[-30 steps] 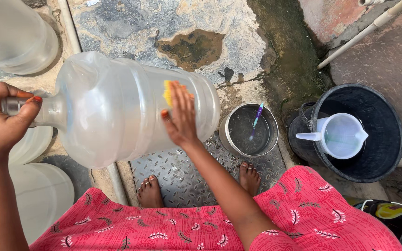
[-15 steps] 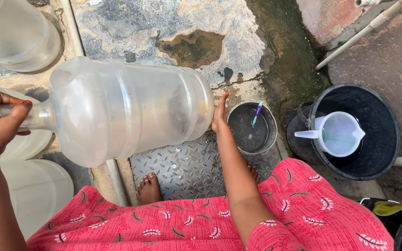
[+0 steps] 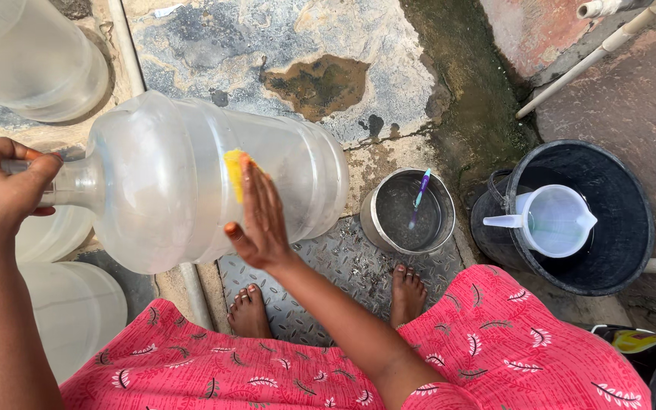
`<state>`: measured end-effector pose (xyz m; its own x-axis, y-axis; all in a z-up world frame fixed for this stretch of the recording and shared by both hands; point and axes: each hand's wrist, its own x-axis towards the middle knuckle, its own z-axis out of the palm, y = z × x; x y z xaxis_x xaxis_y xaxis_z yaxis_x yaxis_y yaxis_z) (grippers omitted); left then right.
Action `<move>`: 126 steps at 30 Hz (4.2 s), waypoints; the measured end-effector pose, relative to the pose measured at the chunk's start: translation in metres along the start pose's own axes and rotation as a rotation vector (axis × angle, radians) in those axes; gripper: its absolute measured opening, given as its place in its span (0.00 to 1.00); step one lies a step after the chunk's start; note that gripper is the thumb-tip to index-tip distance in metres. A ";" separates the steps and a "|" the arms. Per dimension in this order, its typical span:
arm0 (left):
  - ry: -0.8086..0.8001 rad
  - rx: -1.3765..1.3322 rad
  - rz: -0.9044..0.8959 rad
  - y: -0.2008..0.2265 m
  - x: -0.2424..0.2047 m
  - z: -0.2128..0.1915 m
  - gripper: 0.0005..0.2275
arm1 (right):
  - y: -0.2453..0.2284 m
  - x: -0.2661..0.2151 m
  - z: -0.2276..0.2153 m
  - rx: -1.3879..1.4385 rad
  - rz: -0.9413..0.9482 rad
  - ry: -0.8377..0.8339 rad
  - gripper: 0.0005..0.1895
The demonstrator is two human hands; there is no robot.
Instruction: The person cleans the exterior of a large plastic water jug using a yellow sponge and water from a small metal pot. They wipe different parts of the jug by hand, turning it over to reach various sides.
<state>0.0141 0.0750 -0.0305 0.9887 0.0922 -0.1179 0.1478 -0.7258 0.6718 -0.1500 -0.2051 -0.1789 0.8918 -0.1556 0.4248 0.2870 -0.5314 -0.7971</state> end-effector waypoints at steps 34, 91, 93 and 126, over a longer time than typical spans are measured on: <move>0.129 0.224 -0.064 0.038 -0.015 0.004 0.14 | -0.036 -0.015 -0.028 -0.076 -0.205 0.003 0.46; 0.270 0.160 0.695 0.136 -0.095 0.052 0.07 | -0.134 0.050 -0.048 -1.105 -0.201 -0.372 0.51; 0.322 0.187 0.705 0.130 -0.091 0.052 0.06 | -0.139 0.010 -0.020 -1.050 -0.250 -0.371 0.51; 0.072 0.056 0.668 -0.004 -0.013 0.011 0.03 | 0.148 0.056 -0.073 -0.307 0.286 -0.106 0.51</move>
